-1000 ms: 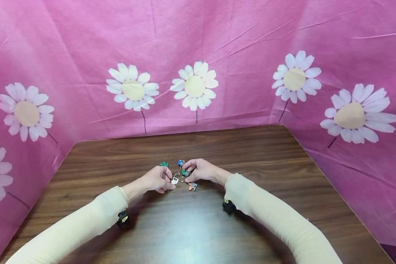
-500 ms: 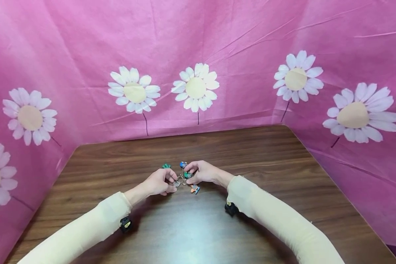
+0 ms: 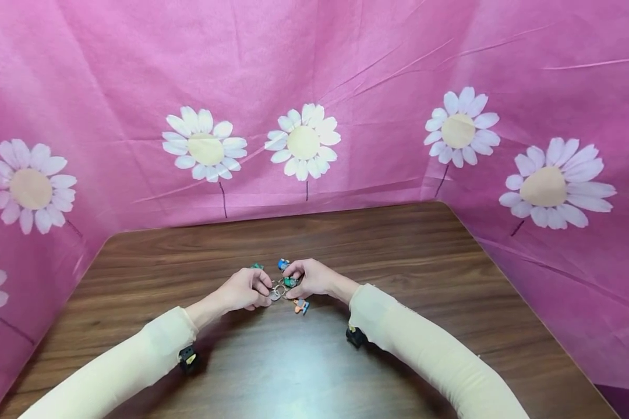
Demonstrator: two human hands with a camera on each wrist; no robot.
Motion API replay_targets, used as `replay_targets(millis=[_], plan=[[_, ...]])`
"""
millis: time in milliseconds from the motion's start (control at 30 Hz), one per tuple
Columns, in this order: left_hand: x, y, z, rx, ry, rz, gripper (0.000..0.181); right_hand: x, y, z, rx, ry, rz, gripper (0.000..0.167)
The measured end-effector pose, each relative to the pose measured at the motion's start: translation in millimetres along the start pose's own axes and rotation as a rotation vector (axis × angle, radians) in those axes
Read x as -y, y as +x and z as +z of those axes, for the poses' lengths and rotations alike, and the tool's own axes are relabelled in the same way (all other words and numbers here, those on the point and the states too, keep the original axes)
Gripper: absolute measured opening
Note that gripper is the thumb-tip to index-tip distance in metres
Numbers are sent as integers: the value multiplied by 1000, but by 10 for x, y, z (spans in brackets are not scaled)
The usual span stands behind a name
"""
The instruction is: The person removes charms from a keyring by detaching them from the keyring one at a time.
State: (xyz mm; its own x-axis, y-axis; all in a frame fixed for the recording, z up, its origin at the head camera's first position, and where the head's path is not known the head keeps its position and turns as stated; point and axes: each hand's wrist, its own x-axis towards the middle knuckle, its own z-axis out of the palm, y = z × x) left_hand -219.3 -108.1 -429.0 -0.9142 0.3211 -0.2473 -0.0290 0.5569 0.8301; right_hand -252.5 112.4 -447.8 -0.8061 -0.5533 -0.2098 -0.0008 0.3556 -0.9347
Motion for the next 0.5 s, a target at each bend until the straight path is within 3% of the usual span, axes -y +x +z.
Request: replay_targets(millis=[500], plan=[[-2,-70,-40,4,146,56,31,21,20,45,-28,-42,15,44]])
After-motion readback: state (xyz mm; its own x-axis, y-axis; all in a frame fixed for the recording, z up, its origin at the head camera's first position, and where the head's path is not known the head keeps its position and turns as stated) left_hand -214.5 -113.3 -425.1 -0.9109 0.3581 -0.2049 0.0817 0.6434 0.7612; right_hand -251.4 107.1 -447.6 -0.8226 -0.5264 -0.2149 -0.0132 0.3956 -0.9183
